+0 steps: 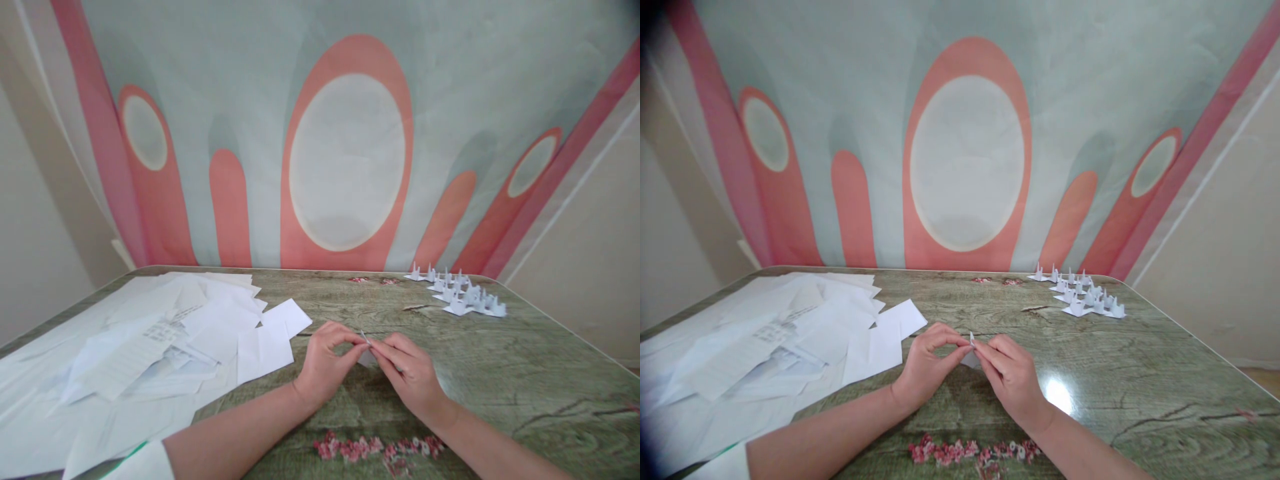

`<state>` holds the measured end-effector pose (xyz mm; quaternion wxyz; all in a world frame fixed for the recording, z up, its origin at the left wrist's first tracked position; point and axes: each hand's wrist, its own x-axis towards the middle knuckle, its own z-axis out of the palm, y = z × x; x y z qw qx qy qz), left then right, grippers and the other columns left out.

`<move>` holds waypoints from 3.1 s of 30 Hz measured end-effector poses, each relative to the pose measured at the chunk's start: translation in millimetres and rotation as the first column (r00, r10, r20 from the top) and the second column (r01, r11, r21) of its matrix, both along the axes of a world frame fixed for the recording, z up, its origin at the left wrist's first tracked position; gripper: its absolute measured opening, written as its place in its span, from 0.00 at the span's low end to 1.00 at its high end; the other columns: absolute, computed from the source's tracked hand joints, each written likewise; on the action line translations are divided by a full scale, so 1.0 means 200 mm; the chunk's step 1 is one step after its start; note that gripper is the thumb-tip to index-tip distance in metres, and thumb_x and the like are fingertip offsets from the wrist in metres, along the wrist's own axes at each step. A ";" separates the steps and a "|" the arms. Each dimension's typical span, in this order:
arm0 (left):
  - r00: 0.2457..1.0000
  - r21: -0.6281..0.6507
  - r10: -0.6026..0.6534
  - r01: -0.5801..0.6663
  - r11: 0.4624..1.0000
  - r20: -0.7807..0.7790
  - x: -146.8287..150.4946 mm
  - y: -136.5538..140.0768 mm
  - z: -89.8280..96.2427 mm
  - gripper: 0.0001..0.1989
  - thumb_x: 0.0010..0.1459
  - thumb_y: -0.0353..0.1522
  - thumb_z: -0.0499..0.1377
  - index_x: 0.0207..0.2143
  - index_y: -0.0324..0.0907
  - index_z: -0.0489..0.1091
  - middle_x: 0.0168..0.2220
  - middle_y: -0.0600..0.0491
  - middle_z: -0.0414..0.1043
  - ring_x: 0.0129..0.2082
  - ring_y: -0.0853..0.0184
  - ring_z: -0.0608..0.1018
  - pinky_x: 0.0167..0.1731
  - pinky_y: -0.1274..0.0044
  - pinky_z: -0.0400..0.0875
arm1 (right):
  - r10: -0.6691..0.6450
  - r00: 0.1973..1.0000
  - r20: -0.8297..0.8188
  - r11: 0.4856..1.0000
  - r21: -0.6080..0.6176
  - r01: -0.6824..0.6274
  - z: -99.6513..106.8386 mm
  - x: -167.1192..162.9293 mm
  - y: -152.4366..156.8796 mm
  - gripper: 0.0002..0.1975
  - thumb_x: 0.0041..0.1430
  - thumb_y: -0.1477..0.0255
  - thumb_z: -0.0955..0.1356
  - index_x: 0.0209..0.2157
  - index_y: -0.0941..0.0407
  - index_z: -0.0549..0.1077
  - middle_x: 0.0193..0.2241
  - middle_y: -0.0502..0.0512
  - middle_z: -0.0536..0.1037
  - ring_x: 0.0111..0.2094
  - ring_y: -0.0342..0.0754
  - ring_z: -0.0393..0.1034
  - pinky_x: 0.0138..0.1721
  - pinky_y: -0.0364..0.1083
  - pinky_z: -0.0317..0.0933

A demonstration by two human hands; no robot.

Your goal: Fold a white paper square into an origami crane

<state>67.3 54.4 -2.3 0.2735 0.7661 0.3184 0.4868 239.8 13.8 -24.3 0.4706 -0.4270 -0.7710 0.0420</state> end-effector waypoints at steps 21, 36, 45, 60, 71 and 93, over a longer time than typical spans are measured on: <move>0.999 -0.075 -0.053 0.053 0.996 -0.002 0.00 0.01 0.01 0.03 0.53 0.30 0.60 0.28 0.42 0.74 0.28 0.54 0.72 0.33 0.68 0.73 0.37 0.76 0.66 | -0.011 1.000 0.020 1.000 -0.012 0.011 -0.01 0.00 0.00 0.14 0.58 0.76 0.63 0.44 0.53 0.73 0.24 0.53 0.69 0.27 0.45 0.64 0.27 0.44 0.60; 0.985 -0.074 -0.164 0.161 0.984 -0.045 0.00 0.03 0.01 0.02 0.54 0.31 0.59 0.30 0.42 0.71 0.35 0.52 0.73 0.44 0.65 0.70 0.49 0.72 0.61 | -0.047 0.987 -0.152 0.990 -0.137 0.026 0.04 -0.02 0.00 0.09 0.59 0.70 0.63 0.32 0.56 0.74 0.23 0.52 0.68 0.25 0.44 0.62 0.26 0.43 0.59; 0.992 -0.105 -0.065 0.054 0.993 -0.107 0.00 0.02 0.00 0.03 0.52 0.32 0.60 0.27 0.41 0.70 0.29 0.54 0.72 0.34 0.66 0.72 0.40 0.75 0.65 | -0.048 0.985 -0.164 0.982 -0.189 0.016 0.05 -0.03 0.00 0.09 0.59 0.70 0.63 0.32 0.56 0.74 0.23 0.51 0.67 0.25 0.44 0.63 0.27 0.43 0.59; 0.980 -0.352 -0.179 0.140 0.925 -0.080 0.00 0.04 -0.05 0.10 0.52 0.35 0.59 0.36 0.41 0.73 0.29 0.54 0.76 0.30 0.67 0.76 0.31 0.79 0.68 | -0.057 0.982 -0.182 0.941 -0.339 -0.008 0.04 -0.02 0.02 0.11 0.58 0.66 0.63 0.28 0.57 0.73 0.23 0.51 0.69 0.25 0.44 0.64 0.28 0.42 0.59; 0.946 -0.408 -0.315 0.256 0.876 -0.083 0.00 0.04 -0.06 0.23 0.53 0.34 0.59 0.51 0.40 0.60 0.25 0.56 0.73 0.25 0.71 0.73 0.27 0.82 0.64 | -0.030 0.945 -0.327 0.804 -0.569 -0.171 -0.01 -0.01 0.04 0.14 0.58 0.63 0.63 0.29 0.58 0.72 0.23 0.50 0.71 0.25 0.43 0.63 0.27 0.41 0.57; 0.923 -0.471 -0.373 0.287 0.834 -0.098 0.01 0.04 -0.06 0.26 0.51 0.28 0.58 0.53 0.41 0.57 0.24 0.57 0.70 0.25 0.69 0.72 0.26 0.80 0.63 | -0.145 0.802 -0.579 0.772 -0.573 -0.275 -0.01 -0.02 0.06 0.13 0.56 0.62 0.65 0.31 0.58 0.70 0.25 0.50 0.72 0.25 0.43 0.64 0.28 0.42 0.58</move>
